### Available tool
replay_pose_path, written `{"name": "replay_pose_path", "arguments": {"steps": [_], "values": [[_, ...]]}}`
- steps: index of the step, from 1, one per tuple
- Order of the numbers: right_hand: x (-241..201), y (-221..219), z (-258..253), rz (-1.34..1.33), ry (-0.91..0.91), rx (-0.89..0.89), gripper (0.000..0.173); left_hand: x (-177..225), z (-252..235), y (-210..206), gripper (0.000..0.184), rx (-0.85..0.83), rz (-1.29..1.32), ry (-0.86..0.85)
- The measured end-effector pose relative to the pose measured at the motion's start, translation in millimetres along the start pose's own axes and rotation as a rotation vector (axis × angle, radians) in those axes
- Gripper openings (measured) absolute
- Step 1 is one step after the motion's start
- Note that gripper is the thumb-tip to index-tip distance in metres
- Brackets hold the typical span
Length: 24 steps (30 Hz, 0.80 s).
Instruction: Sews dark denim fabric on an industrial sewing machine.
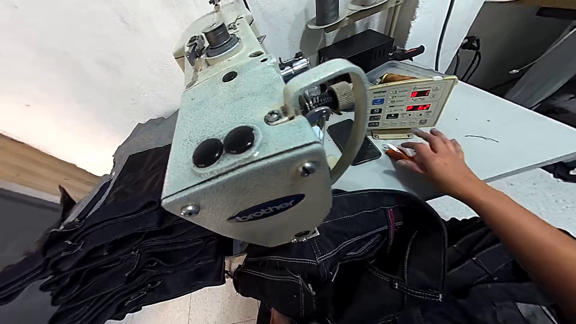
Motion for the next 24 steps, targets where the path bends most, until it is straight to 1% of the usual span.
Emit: {"name": "replay_pose_path", "arguments": {"steps": [1,2,3,4,5,6,7,8,9,10,11,13,15,17,18,20,22,24], "values": [[-18.2,4.6,8.9,-0.115,-0.043,-0.007,0.043,3.6,-11.8,-4.2,0.069,0.118,0.106,-0.017],[-38.5,6.7,24.9,-0.282,-0.126,-0.044,0.052,9.2,-22.6,-6.1,0.063,0.233,0.179,-0.012],[-56.7,3.8,47.2,-0.501,-0.249,-0.127,0.063,15.3,-31.7,-6.5,0.059,0.336,0.217,0.008],[-68.3,-4.5,70.6,-0.704,-0.373,-0.218,0.08,20.1,-39.3,-5.9,0.059,0.412,0.237,0.033],[-75.4,-15.0,90.4,-0.852,-0.479,-0.269,0.088,23.1,-44.6,-4.7,0.06,0.456,0.252,0.058],[-76.7,-25.8,102.3,-0.947,-0.565,-0.273,0.081,25.1,-47.8,-2.9,0.058,0.479,0.26,0.069],[-74.5,-34.1,107.1,-1.001,-0.635,-0.223,0.061,27.0,-49.1,0.1,0.053,0.493,0.274,0.073],[-73.6,-38.9,106.9,-1.012,-0.672,-0.175,0.04,29.3,-48.5,4.7,0.044,0.504,0.311,0.091],[-76.3,-40.1,103.4,-0.993,-0.666,-0.165,0.029,31.4,-47.1,11.9,0.037,0.521,0.363,0.135],[-83.3,-38.2,96.5,-0.949,-0.621,-0.189,0.027,31.8,-46.5,21.9,0.032,0.539,0.422,0.188],[-95.1,-33.5,85.5,-0.876,-0.553,-0.22,0.029,30.5,-47.1,33.7,0.028,0.558,0.479,0.245],[-124.6,-24.9,58.4,-0.669,-0.387,-0.242,0.03,20.4,-50.6,55.8,0.022,0.612,0.572,0.347],[-150.1,-29.7,31.0,-0.486,-0.227,-0.24,0.032,-1.5,-57.1,67.9,0.018,0.646,0.635,0.395],[-162.2,-38.6,7.9,-0.452,-0.132,-0.227,0.031,-16.7,-62.6,68.6,0.016,0.645,0.635,0.409],[-161.3,-39.3,-0.9,-0.446,-0.115,-0.199,0.029,-16.9,-63.1,65.3,0.016,0.639,0.626,0.412],[-144.9,-34.6,-9.6,-0.447,-0.124,-0.149,0.027,-3.7,-58.2,56.9,0.022,0.632,0.598,0.413],[-120.0,-35.0,-5.5,-0.464,-0.195,-0.122,0.022,12.5,-56.9,53.2,0.029,0.635,0.567,0.379],[-114.4,-38.5,2.7,-0.54,-0.306,-0.124,0.014,14.0,-70.6,56.0,0.032,0.649,0.576,0.341]]}}
Point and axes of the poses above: each hand's wrist, its own z-axis away from the middle knuckle, its own y-axis out of the back of the hand, x = y × z, the point moved 6 cm from there along -z, towards the middle knuckle, and after that the axes turned 8 degrees about -z, right-handed, at the moved point
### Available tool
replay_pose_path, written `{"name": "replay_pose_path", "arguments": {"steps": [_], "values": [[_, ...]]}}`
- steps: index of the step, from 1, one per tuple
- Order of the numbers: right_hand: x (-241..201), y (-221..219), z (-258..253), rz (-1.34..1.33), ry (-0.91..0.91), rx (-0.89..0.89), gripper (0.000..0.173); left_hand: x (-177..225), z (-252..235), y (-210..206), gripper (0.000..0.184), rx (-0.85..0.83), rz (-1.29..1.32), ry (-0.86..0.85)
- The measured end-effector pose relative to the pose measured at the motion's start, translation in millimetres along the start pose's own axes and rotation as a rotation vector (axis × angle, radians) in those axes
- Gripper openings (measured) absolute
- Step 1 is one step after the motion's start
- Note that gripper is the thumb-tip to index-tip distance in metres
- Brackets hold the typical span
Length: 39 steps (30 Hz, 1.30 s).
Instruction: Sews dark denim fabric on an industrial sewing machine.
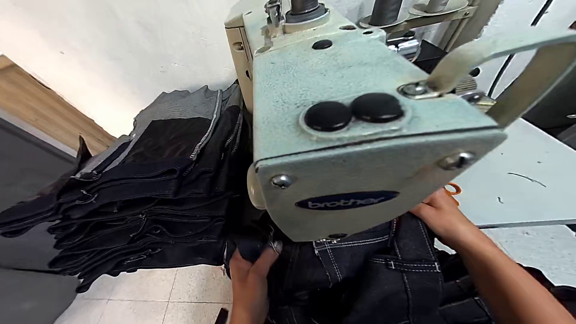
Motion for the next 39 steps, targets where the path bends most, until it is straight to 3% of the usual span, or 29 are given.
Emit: {"name": "replay_pose_path", "arguments": {"steps": [2,5,9,15,27,29,32,35,37,39], "values": [[-5.1,-2.8,2.2,-0.047,-0.048,0.039,0.011,2.5,-22.0,-7.4,0.027,-0.003,0.039,-0.009],[-22.2,4.9,2.9,-0.008,0.023,0.112,0.016,8.6,-39.5,-11.2,0.026,-0.044,0.06,0.016],[-21.3,12.4,12.9,0.073,0.066,0.102,0.024,0.7,-27.2,-4.6,0.032,-0.076,0.009,-0.001],[-14.5,7.7,11.7,0.045,-0.035,0.071,0.022,-0.5,-16.7,-0.2,0.034,-0.034,0.024,-0.005],[-26.4,6.8,12.8,0.072,-0.009,0.063,0.016,-2.5,-16.5,2.9,0.037,-0.058,0.029,-0.011],[-28.0,4.1,11.4,0.039,-0.071,0.049,0.024,-2.0,-18.0,5.3,0.039,-0.089,-0.016,0.001],[-24.2,2.3,9.9,0.081,-0.08,-0.067,0.057,0.2,-19.0,13.4,0.042,-0.171,-0.173,-0.024],[-17.7,7.7,7.5,0.142,-0.011,-0.27,0.081,5.5,-17.1,32.2,0.066,-0.26,-0.599,-0.139],[-20.0,13.4,10.2,0.339,0.09,-0.295,0.082,18.2,-10.3,47.6,0.076,-0.228,-0.892,-0.247],[-28.1,15.4,19.0,0.527,0.202,-0.204,0.077,37.0,1.9,55.9,0.062,-0.187,-1.036,-0.364]]}}
Point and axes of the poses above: each hand's wrist, its own z-axis away from the middle knuckle, its own y-axis out of the back of the hand, x = y × z, the point moved 6 cm from there along -z, towards the middle knuckle, and after that the axes turned 8 degrees about -z, right-handed, at the moved point
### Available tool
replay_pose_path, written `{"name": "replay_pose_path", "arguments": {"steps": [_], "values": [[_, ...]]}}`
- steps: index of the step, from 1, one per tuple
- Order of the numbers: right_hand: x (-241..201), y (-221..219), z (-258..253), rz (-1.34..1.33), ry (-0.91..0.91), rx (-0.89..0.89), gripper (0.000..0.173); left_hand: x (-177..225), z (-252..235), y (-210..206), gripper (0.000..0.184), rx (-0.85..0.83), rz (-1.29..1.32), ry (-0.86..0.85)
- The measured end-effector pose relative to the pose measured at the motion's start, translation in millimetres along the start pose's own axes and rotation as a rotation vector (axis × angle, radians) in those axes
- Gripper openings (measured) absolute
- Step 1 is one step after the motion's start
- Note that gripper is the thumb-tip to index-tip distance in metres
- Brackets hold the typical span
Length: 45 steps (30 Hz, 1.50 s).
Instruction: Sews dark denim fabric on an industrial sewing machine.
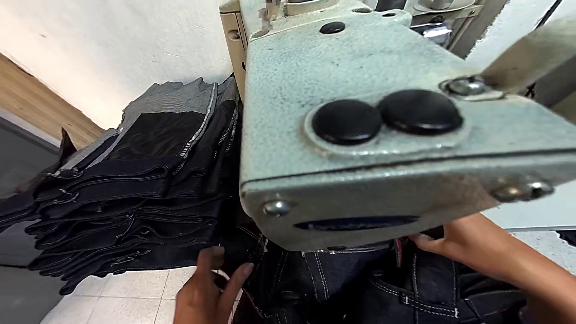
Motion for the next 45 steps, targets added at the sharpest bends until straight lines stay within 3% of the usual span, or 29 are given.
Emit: {"name": "replay_pose_path", "arguments": {"steps": [3,6,11,15,17,19,20,22,23,25,27,30,32,34,35,39,42,45], "values": [[-20.8,-4.7,14.9,0.213,0.144,0.251,0.07,14.6,15.7,19.8,0.042,0.033,-0.031,-0.092],[-21.7,-19.0,22.3,0.213,0.289,0.37,0.06,36.0,26.0,20.3,0.028,-0.03,0.037,-0.24],[-6.4,-33.0,20.1,0.141,0.245,0.365,0.084,65.5,32.8,6.3,0.024,-0.05,-0.018,-0.361],[-29.5,-54.2,19.8,0.246,0.235,0.507,0.059,85.1,26.5,-4.8,0.025,0.068,-0.207,-0.409],[-24.6,-61.0,18.9,0.226,0.109,0.553,0.041,92.1,17.9,-15.9,0.039,0.184,-0.362,-0.424],[-1.1,-60.7,18.3,0.086,-0.116,0.508,0.039,93.4,4.8,-33.5,0.061,0.266,-0.493,-0.42],[13.2,-60.9,18.6,-0.028,-0.225,0.467,0.039,92.9,-3.5,-41.8,0.07,0.198,-0.513,-0.377],[32.3,-65.0,21.0,-0.434,-0.463,0.409,0.033,87.6,-20.5,-55.0,0.079,-0.236,-0.402,-0.209],[31.7,-66.0,21.8,-0.661,-0.589,0.414,0.03,80.9,-25.6,-60.2,0.075,-0.358,-0.274,-0.189],[13.8,-58.5,19.5,-1.006,-0.756,0.407,0.027,60.0,-22.0,-66.9,0.059,-0.328,0.022,-0.212],[-4.4,-39.1,5.2,-1.09,-0.647,0.26,0.03,31.0,-15.1,-54.6,0.041,-0.196,0.269,-0.132],[-35.6,-25.6,-26.2,-0.695,-0.154,-0.032,0.023,-24.8,-23.7,-15.8,0.023,-0.002,0.432,0.059],[-73.3,-30.5,-42.0,-0.34,0.152,-0.012,0.019,-54.9,-35.5,0.7,0.026,0.087,0.377,0.117],[-103.5,-32.0,-53.7,-0.099,0.337,0.074,0.009,-66.0,-41.4,0.3,0.028,0.117,0.324,0.083],[-110.3,-31.8,-56.7,-0.039,0.367,0.072,0.002,-67.8,-40.6,-3.1,0.029,0.1,0.319,0.058],[-100.8,-34.6,-50.7,-0.007,0.443,0.082,0.01,-72.3,-17.8,-13.9,0.028,0.045,0.34,-0.02],[-87.5,-45.4,-48.7,-0.002,0.334,-0.003,0.015,-73.8,-11.1,-15.9,0.027,0.102,0.362,-0.033],[-60.2,-58.6,-57.7,0.0,0.104,-0.19,0.019,-68.1,-24.0,-15.3,0.026,0.134,0.379,-0.029]]}}
Point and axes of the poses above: each hand's wrist, its own z-axis away from the middle knuckle, its own y-axis out of the back of the hand, x = y × z, the point moved 6 cm from there along -z, towards the middle knuckle, and after that the axes turned 8 degrees about -z, right-handed, at the moved point
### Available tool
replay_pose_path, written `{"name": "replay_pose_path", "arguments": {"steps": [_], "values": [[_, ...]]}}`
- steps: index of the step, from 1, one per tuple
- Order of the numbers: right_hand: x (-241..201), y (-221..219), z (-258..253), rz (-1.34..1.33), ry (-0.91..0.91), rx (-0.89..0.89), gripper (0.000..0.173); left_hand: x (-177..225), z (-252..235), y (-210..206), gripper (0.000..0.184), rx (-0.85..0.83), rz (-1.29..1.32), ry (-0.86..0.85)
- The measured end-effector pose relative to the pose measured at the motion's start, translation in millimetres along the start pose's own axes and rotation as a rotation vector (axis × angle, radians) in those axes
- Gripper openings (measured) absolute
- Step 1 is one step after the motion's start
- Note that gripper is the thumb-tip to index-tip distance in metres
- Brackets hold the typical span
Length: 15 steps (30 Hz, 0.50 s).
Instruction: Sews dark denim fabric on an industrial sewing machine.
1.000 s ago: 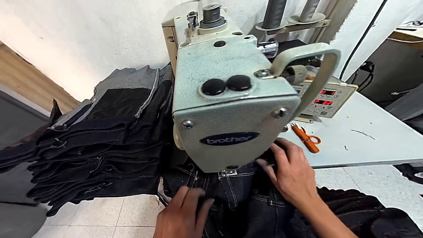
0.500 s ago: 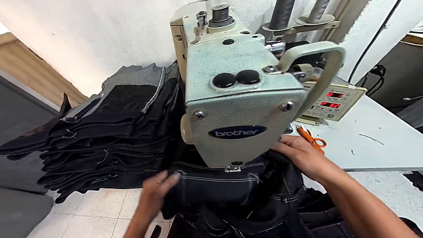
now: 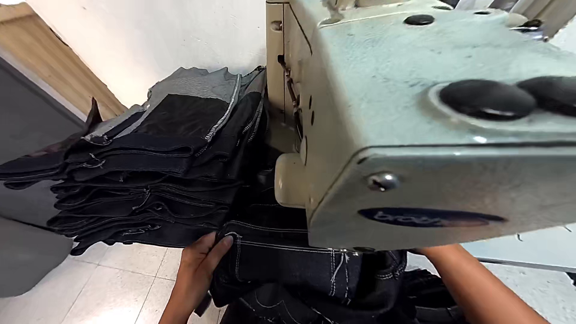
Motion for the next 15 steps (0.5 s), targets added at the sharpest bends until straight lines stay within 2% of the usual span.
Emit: {"name": "replay_pose_path", "arguments": {"steps": [1,4,6,7,8,9,10,11,13,15], "values": [[3.4,1.1,1.7,-0.009,-0.129,-0.04,0.022,1.8,-4.9,-1.0,0.026,0.005,0.006,-0.012],[19.7,-3.1,15.3,0.031,-0.171,0.073,0.025,3.4,-11.1,-1.8,0.026,-0.007,0.02,-0.042],[-5.9,7.7,20.9,0.023,-0.579,-0.182,0.036,3.2,-11.1,-2.2,0.026,-0.017,0.035,-0.051],[-27.4,16.3,20.3,0.026,-0.702,-0.333,0.04,2.8,-10.9,-2.1,0.026,-0.024,0.047,-0.056],[-33.5,19.2,19.7,0.04,-0.668,-0.362,0.04,2.5,-10.4,-1.9,0.026,-0.032,0.055,-0.06],[-18.7,14.0,19.1,0.059,-0.452,-0.199,0.033,2.5,-10.1,-1.6,0.026,-0.036,0.06,-0.065],[16.4,0.4,15.0,0.033,-0.138,0.086,0.021,2.5,-10.0,-1.1,0.027,-0.04,0.064,-0.071],[44.7,-9.9,8.9,-0.083,-0.077,0.099,0.017,2.1,-10.0,-0.6,0.028,-0.042,0.064,-0.071],[74.0,-18.9,-1.0,-0.3,-0.262,-0.076,0.015,1.6,-10.6,0.2,0.028,-0.047,0.064,-0.066],[87.3,-22.4,3.1,-0.529,-0.541,-0.147,0.011,0.3,-11.4,0.5,0.027,-0.044,0.073,-0.069]]}}
Point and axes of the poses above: each hand's wrist, its own z-axis away from the middle knuckle, its own y-axis out of the back of the hand, x = y × z, the point moved 6 cm from there along -z, towards the middle knuckle, and after that the axes turned 8 degrees about -z, right-handed, at the moved point
